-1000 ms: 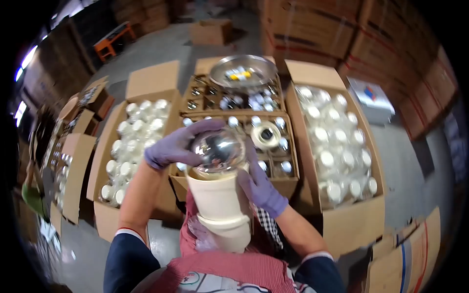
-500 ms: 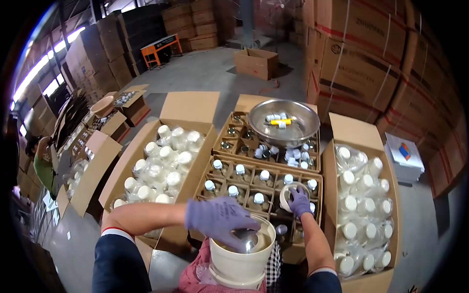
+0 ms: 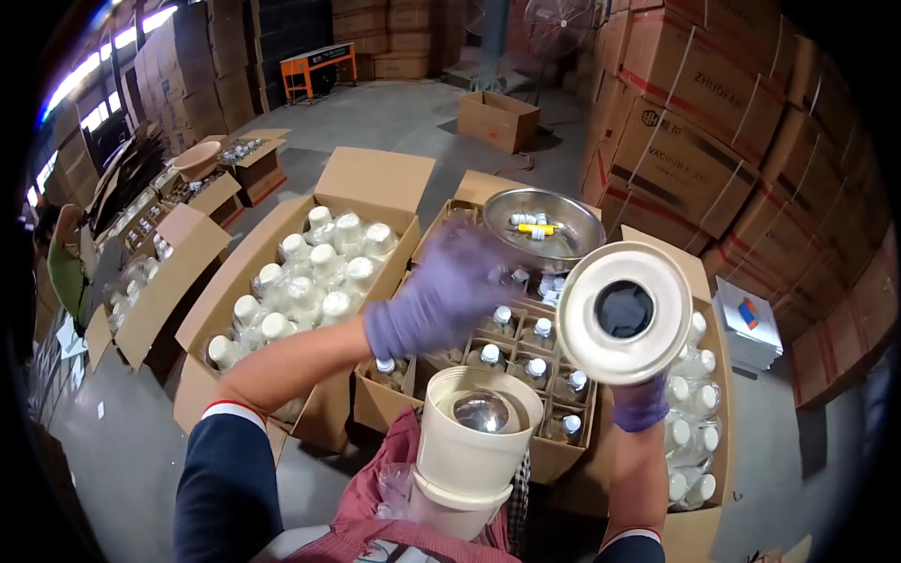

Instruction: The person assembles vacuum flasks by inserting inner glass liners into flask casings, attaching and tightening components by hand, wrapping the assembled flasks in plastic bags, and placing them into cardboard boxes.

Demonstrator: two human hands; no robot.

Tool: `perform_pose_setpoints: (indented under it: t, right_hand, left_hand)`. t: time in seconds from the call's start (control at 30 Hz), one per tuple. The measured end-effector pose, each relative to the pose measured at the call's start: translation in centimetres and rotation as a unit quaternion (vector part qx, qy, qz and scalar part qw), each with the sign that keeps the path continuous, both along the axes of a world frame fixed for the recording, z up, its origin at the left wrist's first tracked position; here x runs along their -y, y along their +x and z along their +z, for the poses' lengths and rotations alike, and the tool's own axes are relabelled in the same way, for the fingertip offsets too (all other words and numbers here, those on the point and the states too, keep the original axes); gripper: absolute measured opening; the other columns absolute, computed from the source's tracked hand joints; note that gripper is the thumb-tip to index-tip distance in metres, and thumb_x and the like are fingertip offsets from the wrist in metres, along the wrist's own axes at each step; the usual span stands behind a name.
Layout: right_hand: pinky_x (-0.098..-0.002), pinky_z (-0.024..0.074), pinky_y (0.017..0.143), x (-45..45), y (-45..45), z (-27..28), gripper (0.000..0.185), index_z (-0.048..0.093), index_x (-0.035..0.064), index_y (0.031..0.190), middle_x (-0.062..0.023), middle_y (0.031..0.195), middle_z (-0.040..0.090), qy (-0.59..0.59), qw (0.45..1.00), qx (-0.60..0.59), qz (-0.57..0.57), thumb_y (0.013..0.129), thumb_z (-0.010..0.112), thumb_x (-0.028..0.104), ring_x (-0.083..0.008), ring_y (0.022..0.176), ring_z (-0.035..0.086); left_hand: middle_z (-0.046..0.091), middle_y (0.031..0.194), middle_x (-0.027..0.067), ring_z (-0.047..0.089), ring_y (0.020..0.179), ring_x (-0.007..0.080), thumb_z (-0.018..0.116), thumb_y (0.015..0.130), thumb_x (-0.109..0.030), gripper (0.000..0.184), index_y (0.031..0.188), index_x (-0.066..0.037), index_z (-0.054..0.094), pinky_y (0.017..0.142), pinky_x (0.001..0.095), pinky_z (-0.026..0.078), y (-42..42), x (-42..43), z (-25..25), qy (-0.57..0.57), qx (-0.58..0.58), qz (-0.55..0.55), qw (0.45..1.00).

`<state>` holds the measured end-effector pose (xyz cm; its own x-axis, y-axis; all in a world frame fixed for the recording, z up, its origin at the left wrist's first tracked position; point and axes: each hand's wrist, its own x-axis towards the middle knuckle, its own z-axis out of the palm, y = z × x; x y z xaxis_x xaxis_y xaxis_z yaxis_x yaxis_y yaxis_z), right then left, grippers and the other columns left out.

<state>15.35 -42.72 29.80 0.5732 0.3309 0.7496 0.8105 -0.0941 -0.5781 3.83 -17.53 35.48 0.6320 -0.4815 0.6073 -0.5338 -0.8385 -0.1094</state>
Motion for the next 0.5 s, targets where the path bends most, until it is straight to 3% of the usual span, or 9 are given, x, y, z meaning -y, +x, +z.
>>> perform_pose_setpoints:
  t: [0.03,0.1,0.13,0.23,0.27,0.33,0.37,0.43,0.5]
  right_hand:
    - [-0.0341,0.0519,0.093,0.8,-0.3,0.4,0.042,0.053,0.0001,0.132,-0.0110,0.123,0.064,-0.068,0.991,0.099,-0.061,0.097,0.061,0.021,-0.0232,0.104,0.065]
    - [-0.0336,0.0526,0.091,-0.6,-1.6,-0.5,0.042,0.054,0.0001,0.131,-0.0113,0.122,0.064,-0.090,0.990,0.097,-0.054,0.097,0.059,0.024,-0.0228,0.102,0.065]
    - [-0.0334,0.0530,0.090,-1.2,-2.3,-0.6,0.042,0.054,0.0001,0.131,-0.0115,0.122,0.064,-0.082,0.994,0.067,-0.027,0.098,0.058,0.026,-0.0226,0.102,0.066]
    - [-0.0326,0.0541,0.087,0.2,-3.7,2.0,0.043,0.055,0.0001,0.130,-0.0120,0.122,0.064,-0.056,0.997,-0.024,0.055,0.099,0.056,0.030,-0.0219,0.099,0.066]
    - [-0.0324,0.0545,0.086,0.3,-4.2,2.9,0.044,0.056,0.0001,0.130,-0.0122,0.122,0.064,-0.041,0.992,-0.074,0.091,0.099,0.055,0.032,-0.0217,0.099,0.067]
    - [-0.0319,0.0552,0.084,-0.5,-4.7,3.8,0.045,0.057,0.0001,0.129,-0.0126,0.121,0.064,0.011,0.963,-0.197,0.181,0.100,0.053,0.035,-0.0213,0.097,0.067]
    - [-0.0316,0.0556,0.083,-1.6,-5.2,3.5,0.046,0.057,0.0001,0.128,-0.0127,0.121,0.064,0.048,0.931,-0.275,0.236,0.101,0.052,0.036,-0.0211,0.096,0.067]
    - [-0.0311,0.0563,0.081,-3.5,-6.4,2.8,0.048,0.058,0.0001,0.128,-0.0131,0.121,0.064,0.085,0.848,-0.402,0.335,0.101,0.050,0.039,-0.0207,0.095,0.068]
    - [-0.0306,0.0571,0.079,-2.4,-6.2,2.8,0.050,0.058,0.0001,0.127,-0.0134,0.120,0.064,0.015,0.818,-0.450,0.360,0.102,0.048,0.042,-0.0203,0.093,0.069]
  left_hand:
    - [0.052,0.142,0.0050,0.045,0.135,0.0327,0.072,0.080,-0.036,0.059,0.135,-0.020,0.055,0.113,0.0612,0.024,-0.4,-0.4,0.7,-0.009,-0.053,0.046,0.997]
    - [0.050,0.146,0.0066,0.044,0.136,0.0338,0.074,0.077,-0.041,0.064,0.133,-0.016,0.057,0.113,0.0640,0.022,-1.4,1.9,0.8,-0.315,0.085,-0.101,0.940]
    - [0.048,0.148,0.0074,0.041,0.139,0.0326,0.070,0.083,-0.041,0.063,0.135,-0.010,0.055,0.114,0.0609,0.023,-3.0,4.8,1.7,-0.250,0.076,-0.138,0.955]
    - [0.049,0.147,0.0053,0.047,0.135,0.0261,0.063,0.090,-0.027,0.047,0.135,-0.020,0.056,0.114,0.0557,0.027,-5.1,1.1,2.2,0.066,0.154,-0.134,0.977]
    - [0.049,0.147,0.0053,0.047,0.135,0.0261,0.063,0.090,-0.027,0.047,0.135,-0.020,0.056,0.114,0.0557,0.027,-5.1,-1.1,1.9,0.052,0.141,-0.147,0.978]
    - [0.041,0.148,0.0232,0.035,0.138,0.0439,0.077,0.075,-0.052,0.080,0.140,-0.013,0.052,0.111,0.0535,0.030,-4.0,-2.6,0.1,-0.055,0.098,0.091,0.990]
    - [0.034,0.151,0.0256,0.031,0.140,0.0465,0.076,0.076,-0.054,0.083,0.140,-0.007,0.052,0.112,0.0571,0.027,-4.5,-0.1,1.2,-0.126,0.067,0.023,0.990]
    - [0.051,0.135,0.0248,0.048,0.127,0.0419,0.076,0.078,-0.051,0.078,0.136,-0.004,0.053,0.107,0.0508,0.036,-3.7,2.7,0.9,-0.179,0.070,-0.110,0.975]
    - [0.067,0.118,0.0160,0.067,0.104,0.0277,0.074,0.084,-0.036,0.068,0.140,-0.003,0.052,0.092,0.0383,0.053,-5.3,2.4,0.3,-0.464,-0.124,-0.136,0.867]
